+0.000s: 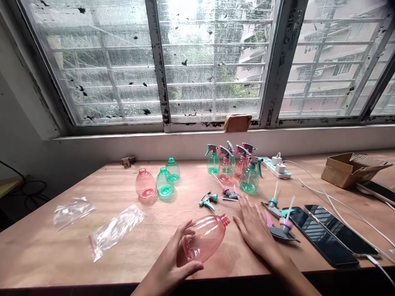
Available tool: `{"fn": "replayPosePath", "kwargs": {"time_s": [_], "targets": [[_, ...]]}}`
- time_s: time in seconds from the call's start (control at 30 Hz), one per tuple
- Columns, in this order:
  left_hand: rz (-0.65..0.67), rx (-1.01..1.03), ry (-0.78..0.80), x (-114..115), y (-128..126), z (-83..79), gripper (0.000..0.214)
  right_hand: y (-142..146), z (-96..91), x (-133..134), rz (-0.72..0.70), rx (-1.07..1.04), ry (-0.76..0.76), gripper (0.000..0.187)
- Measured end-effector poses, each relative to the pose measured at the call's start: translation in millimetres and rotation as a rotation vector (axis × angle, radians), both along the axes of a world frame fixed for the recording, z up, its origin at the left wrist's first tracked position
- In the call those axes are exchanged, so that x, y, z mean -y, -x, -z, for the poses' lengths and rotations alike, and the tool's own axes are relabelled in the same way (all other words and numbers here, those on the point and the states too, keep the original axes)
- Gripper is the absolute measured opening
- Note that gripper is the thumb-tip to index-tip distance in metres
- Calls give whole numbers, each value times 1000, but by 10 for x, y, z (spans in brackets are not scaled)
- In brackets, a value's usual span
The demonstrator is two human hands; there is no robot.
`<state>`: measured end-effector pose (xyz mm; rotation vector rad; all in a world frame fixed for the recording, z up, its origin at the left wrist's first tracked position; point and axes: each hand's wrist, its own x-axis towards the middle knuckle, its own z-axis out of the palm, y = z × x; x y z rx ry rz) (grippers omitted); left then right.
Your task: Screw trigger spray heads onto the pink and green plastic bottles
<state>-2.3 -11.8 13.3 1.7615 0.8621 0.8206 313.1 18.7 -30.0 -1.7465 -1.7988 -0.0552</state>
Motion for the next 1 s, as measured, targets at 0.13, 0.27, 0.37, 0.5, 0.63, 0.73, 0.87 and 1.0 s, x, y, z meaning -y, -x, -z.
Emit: {"fn": "replayPosePath", "kwargs": {"time_s": [0.13, 0.27, 0.37, 0.5, 0.63, 0.73, 0.87, 1.0], "targets": [[19, 0, 2, -8, 0, 7, 92, 52, -70, -68, 28, 46, 107, 67], [20, 7, 0, 0, 0, 1, 93, 34, -248, -167, -33, 95, 122, 67], [19, 10, 13, 17, -3, -21, 91, 15, -303, -146, -50, 147, 112, 66], [30, 34, 26, 43, -17, -52, 92, -66, -260, -63, -25, 211, 57, 67], [13, 21, 25, 60, -31, -74, 90, -216, -275, -170, -36, 237, 83, 66], [26, 37, 21, 57, -31, -69, 90, -309, -345, -329, -70, 255, 127, 69], [37, 32, 14, 33, -19, -26, 91, -351, -439, -398, -114, 264, 156, 50], [25, 7, 3, 19, -19, -8, 99, -332, -490, -286, -85, 229, 153, 29]]}}
